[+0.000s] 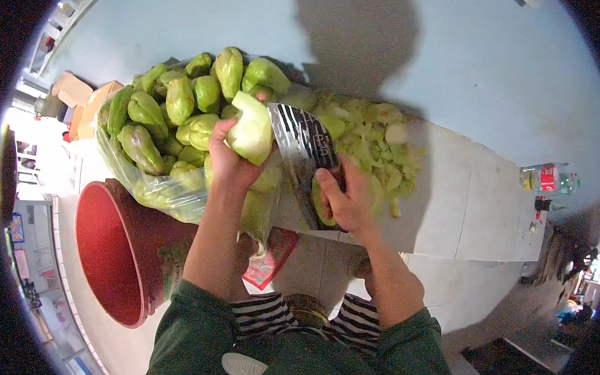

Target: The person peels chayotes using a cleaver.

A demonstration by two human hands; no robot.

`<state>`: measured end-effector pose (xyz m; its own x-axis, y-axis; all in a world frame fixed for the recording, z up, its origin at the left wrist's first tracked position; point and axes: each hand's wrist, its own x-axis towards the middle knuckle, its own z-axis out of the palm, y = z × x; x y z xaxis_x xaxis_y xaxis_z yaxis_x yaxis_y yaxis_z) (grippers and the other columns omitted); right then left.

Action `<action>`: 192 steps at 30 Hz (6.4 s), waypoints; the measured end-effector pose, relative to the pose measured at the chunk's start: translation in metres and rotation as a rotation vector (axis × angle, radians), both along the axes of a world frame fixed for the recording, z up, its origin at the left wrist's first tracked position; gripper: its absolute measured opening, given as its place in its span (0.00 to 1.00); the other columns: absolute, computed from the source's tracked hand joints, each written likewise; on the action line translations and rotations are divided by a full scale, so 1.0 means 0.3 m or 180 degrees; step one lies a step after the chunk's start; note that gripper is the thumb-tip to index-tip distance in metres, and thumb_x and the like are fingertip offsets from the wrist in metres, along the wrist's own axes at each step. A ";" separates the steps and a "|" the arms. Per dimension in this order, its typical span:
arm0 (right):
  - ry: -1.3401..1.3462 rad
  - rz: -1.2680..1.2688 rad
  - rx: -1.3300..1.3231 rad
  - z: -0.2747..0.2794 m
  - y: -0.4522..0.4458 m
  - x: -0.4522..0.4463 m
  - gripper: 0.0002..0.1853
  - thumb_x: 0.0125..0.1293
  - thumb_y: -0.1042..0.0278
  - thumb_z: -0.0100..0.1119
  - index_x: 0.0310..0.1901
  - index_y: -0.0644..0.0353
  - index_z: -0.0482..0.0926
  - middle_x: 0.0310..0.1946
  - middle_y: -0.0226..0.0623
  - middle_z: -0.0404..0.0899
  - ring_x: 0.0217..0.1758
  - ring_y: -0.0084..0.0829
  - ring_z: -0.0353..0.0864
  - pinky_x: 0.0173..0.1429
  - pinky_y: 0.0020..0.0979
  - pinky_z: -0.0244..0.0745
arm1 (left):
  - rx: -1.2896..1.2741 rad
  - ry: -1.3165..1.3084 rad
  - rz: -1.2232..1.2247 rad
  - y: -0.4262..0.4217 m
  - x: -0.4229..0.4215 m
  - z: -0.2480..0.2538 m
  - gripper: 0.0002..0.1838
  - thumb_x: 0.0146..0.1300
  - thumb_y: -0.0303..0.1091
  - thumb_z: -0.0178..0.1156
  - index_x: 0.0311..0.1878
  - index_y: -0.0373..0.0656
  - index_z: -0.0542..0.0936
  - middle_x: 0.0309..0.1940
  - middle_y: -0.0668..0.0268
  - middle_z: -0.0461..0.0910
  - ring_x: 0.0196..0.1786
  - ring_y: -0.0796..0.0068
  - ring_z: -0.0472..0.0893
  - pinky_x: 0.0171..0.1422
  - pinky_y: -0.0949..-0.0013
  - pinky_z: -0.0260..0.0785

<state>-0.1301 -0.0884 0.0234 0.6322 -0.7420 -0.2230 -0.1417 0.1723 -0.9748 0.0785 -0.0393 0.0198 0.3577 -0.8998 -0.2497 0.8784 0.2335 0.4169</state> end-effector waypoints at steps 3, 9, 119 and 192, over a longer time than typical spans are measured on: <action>-0.0235 -0.0115 0.0214 -0.019 -0.002 -0.020 0.17 0.70 0.58 0.53 0.47 0.64 0.68 0.14 0.27 0.68 0.14 0.19 0.69 0.19 0.25 0.64 | -0.0180 -0.0265 -0.0171 -0.012 0.004 0.020 0.30 0.61 0.47 0.47 0.62 0.37 0.70 0.43 0.56 0.80 0.44 0.61 0.80 0.50 0.59 0.74; -0.0047 -0.0119 -0.0192 -0.023 -0.011 -0.032 0.17 0.70 0.54 0.53 0.43 0.62 0.72 0.14 0.25 0.68 0.15 0.20 0.69 0.21 0.25 0.65 | -0.0237 -0.0511 -0.0248 -0.019 -0.002 0.029 0.28 0.65 0.46 0.45 0.60 0.33 0.70 0.44 0.53 0.80 0.43 0.61 0.81 0.49 0.61 0.75; 0.1529 0.0267 -0.4405 -0.108 -0.032 0.031 0.09 0.49 0.70 0.57 0.34 0.55 0.72 0.23 0.33 0.71 0.25 0.34 0.78 0.27 0.35 0.74 | 0.1417 -0.0287 0.0920 -0.098 -0.106 -0.044 0.08 0.59 0.28 0.46 0.35 0.37 0.75 0.32 0.63 0.75 0.35 0.68 0.76 0.42 0.65 0.70; 0.0293 -0.0310 -0.0321 0.006 -0.059 -0.019 0.21 0.68 0.50 0.56 0.27 0.59 0.71 0.13 0.24 0.67 0.16 0.18 0.67 0.21 0.25 0.62 | 0.0914 -0.0705 0.0553 -0.069 -0.111 0.003 0.17 0.69 0.39 0.47 0.48 0.35 0.77 0.40 0.62 0.81 0.39 0.71 0.80 0.44 0.66 0.73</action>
<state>-0.1357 -0.1060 0.0253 0.5366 -0.8203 -0.1980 -0.2185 0.0915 -0.9715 0.0452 -0.0600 0.0207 0.5719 -0.7260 -0.3820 0.7177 0.2171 0.6617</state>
